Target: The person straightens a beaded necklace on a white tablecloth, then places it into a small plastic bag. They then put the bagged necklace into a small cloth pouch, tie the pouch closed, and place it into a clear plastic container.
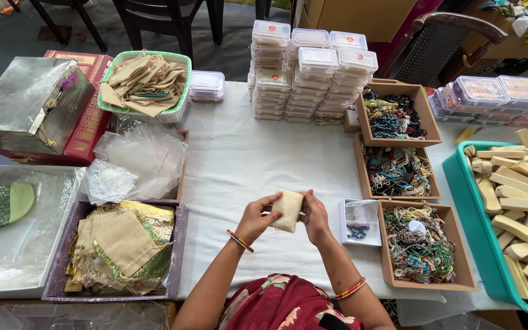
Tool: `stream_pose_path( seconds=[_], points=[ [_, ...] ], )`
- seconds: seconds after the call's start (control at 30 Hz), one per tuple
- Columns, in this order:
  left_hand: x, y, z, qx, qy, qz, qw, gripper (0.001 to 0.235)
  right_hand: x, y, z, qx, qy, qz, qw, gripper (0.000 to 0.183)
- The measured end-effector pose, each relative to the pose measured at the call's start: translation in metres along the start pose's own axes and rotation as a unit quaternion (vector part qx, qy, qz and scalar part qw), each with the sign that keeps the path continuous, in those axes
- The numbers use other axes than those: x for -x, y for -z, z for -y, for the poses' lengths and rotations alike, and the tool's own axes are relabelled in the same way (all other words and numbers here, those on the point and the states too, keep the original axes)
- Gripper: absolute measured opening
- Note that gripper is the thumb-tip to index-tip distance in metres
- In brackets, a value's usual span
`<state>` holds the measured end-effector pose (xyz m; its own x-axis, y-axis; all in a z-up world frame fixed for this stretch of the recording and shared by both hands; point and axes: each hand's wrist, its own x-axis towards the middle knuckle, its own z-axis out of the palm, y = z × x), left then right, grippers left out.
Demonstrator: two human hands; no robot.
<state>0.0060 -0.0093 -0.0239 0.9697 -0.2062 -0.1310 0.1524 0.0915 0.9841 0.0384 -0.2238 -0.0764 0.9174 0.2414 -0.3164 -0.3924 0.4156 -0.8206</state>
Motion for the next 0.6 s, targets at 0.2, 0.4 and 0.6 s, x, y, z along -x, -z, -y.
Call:
stream_pose_path(
  seconds=[0.2, 0.4, 0.6],
  points=[
    [-0.007, -0.001, -0.003, 0.130, 0.058, -0.148, 0.979, 0.056, 0.043, -0.062, 0.022, 0.290, 0.216, 0.061, 0.930, 0.090],
    [-0.002, -0.009, -0.011, 0.171, 0.048, -0.162, 0.971, 0.054, 0.042, -0.067, 0.015, 0.133, 0.143, 0.041, 0.980, 0.079],
    [0.002, -0.014, -0.012, 0.163, 0.047, -0.158, 0.973, 0.055, 0.038, -0.068, 0.011, 0.099, 0.132, 0.047, 0.985, 0.067]
  ],
)
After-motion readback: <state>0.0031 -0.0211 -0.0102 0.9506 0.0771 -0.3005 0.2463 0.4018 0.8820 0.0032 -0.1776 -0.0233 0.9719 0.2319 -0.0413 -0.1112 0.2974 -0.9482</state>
